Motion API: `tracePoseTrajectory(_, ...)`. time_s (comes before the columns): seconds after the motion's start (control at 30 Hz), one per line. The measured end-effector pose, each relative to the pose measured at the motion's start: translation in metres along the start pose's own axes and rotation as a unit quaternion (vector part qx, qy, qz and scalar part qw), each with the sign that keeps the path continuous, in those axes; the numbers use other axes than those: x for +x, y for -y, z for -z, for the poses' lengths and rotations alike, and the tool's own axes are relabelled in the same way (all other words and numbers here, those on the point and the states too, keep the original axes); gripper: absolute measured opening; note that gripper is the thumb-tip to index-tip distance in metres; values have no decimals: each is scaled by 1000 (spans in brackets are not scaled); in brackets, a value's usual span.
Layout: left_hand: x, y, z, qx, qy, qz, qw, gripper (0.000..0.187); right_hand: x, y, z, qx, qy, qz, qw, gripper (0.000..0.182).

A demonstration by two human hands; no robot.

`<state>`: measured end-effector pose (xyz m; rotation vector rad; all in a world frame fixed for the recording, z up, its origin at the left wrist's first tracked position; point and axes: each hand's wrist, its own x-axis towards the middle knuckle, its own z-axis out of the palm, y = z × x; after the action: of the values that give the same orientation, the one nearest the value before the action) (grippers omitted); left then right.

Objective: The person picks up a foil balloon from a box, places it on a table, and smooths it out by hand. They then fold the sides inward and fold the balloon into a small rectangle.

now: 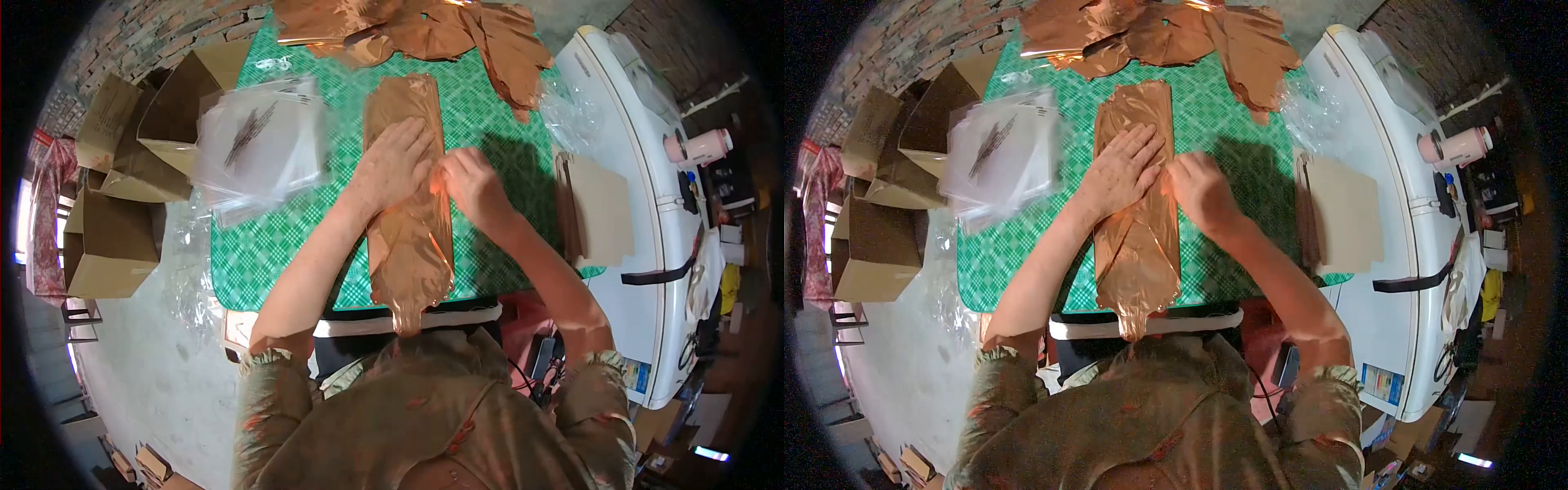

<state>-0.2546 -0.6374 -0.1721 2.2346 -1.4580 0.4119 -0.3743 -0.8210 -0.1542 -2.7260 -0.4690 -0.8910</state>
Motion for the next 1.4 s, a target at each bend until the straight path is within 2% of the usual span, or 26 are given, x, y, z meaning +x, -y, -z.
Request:
tracePoseTrajectory(0.1, -1, -2, 2, -9, -2, 6, 1000, 58, 25, -29, -18, -68, -19, 33, 997, 12)
tracePoseTrajectory(0.2, -1, -2, 2, -4, -7, 5, 1000, 58, 47, -59, -37, -50, 8, 11, 999, 10)
tracePoseTrajectory(0.3, -2, -2, 2, -7, -6, 5, 1000, 58, 68, -80, -50, -21, -36, 10, 999, 10)
tracePoseTrajectory(0.4, -2, -3, 2, -8, -7, 7, 1000, 58, 91, -106, -58, -54, 25, -36, 998, 13)
tracePoseTrajectory(0.5, -3, -2, 0, -1, -5, 8, 1000, 57, 117, -106, -58, -67, 123, -169, 976, 26)
tracePoseTrajectory(0.6, 0, -4, 4, 5, -3, 7, 1000, 57, 137, -93, -49, -69, 226, -237, 942, 38)
tracePoseTrajectory(0.7, -2, -5, 4, 8, -3, 10, 1000, 57, 134, -101, -52, 3, 200, -227, 953, 34)
tracePoseTrajectory(0.8, -3, -5, -1, 0, -8, 10, 1000, 56, 100, -82, -44, -71, 39, -122, 989, 29)
tracePoseTrajectory(0.9, -1, -4, -1, 4, -16, 8, 1000, 55, 54, -61, -19, -4, 27, 11, 1000, 25)
tracePoseTrajectory(0.93, -1, -3, -2, 7, -15, 9, 1000, 55, 39, -49, -10, -45, 74, 3, 996, 28)
tracePoseTrajectory(1.13, -6, -1, -8, -6, -23, 21, 1000, 54, -37, 22, 38, 64, 60, -21, 996, 34)
tracePoseTrajectory(1.33, -2, 6, -11, 14, -19, 1, 1000, 54, -80, 106, 83, 121, 102, -149, 976, 37)
tracePoseTrajectory(1.4, -1, 8, -12, 14, -21, -6, 1000, 54, -91, 116, 87, 72, 106, -110, 986, 40)
